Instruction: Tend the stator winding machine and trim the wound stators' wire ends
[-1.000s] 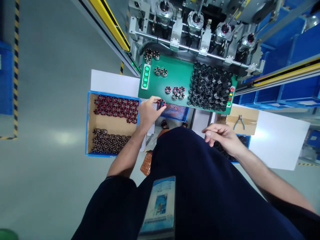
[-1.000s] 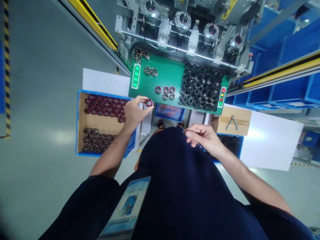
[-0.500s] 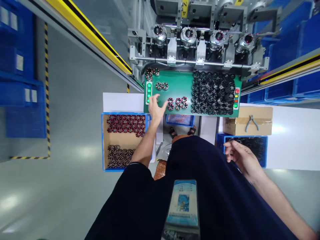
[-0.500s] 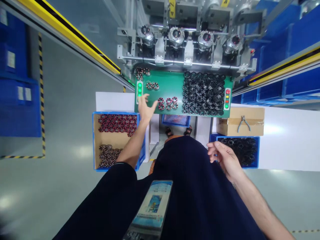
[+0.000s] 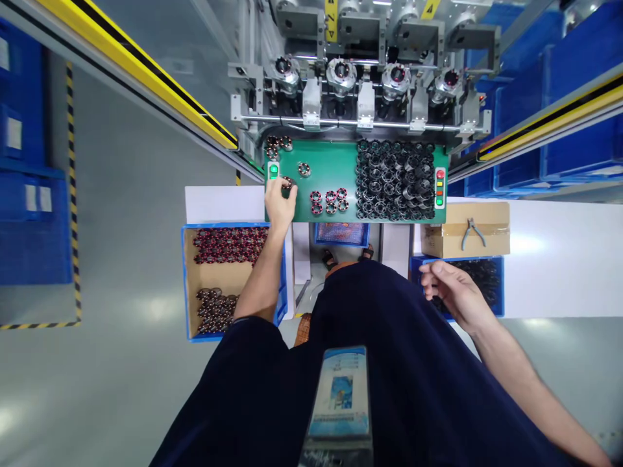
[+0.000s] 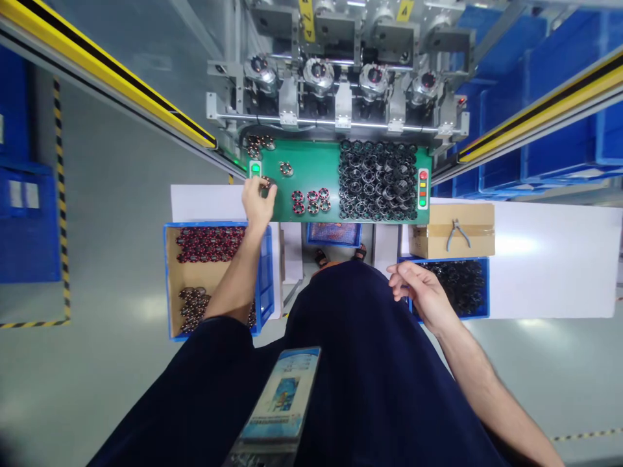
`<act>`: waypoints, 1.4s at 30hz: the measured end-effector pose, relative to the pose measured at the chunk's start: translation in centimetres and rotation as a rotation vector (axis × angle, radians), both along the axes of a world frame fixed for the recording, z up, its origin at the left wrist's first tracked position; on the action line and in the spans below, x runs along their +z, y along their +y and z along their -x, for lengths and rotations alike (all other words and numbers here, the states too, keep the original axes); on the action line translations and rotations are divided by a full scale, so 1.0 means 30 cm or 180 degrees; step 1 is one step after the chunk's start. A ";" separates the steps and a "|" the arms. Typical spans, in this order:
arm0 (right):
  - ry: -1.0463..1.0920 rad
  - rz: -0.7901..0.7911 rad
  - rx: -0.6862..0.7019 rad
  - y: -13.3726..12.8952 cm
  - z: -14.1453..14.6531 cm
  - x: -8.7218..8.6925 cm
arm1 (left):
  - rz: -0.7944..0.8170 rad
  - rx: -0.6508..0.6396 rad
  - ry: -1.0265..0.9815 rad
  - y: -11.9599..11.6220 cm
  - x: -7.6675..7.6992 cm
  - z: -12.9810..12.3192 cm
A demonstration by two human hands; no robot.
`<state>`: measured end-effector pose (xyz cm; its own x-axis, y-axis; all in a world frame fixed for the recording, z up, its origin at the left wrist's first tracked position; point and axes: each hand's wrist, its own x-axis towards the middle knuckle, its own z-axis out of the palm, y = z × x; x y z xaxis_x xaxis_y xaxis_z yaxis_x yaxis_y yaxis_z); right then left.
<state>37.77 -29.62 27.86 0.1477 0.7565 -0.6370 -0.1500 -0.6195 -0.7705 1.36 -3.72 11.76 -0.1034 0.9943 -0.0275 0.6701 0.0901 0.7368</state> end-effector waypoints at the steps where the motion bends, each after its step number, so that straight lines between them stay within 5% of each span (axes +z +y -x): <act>1: -0.0081 -0.0096 0.0059 0.011 -0.007 -0.001 | -0.0069 -0.0038 -0.0130 -0.053 0.036 -0.014; 4: -0.0423 -0.0499 0.0246 0.068 0.003 0.032 | -0.0640 -0.0501 -0.0713 -0.237 0.215 -0.084; 9: -0.0389 -0.1259 0.0973 0.189 0.113 0.191 | -0.1911 -0.1252 -0.0667 -0.496 0.611 -0.225; 13: -0.0139 -0.1403 0.1546 0.215 0.162 0.314 | -0.1572 -0.1624 -0.1065 -0.580 0.760 -0.276; 17: -0.0075 -0.1501 0.1500 0.203 0.146 0.369 | -0.2100 -0.1740 -0.1104 -0.598 0.776 -0.258; 22: -0.0055 -0.1439 0.1519 0.196 0.122 0.380 | -0.2766 -0.1727 0.0280 -0.620 0.804 -0.183; 34: 0.0618 -0.1722 0.1424 0.199 0.088 0.310 | -0.3851 -0.2341 0.0837 -0.573 0.844 -0.190; 39: 0.0627 -0.1785 0.1122 0.191 0.077 0.307 | -0.2994 -0.2079 0.0295 -0.601 0.822 -0.230; 42: 0.0448 -0.1961 0.0846 0.190 0.071 0.309 | -0.2271 -0.2199 -0.0339 -0.626 0.721 -0.266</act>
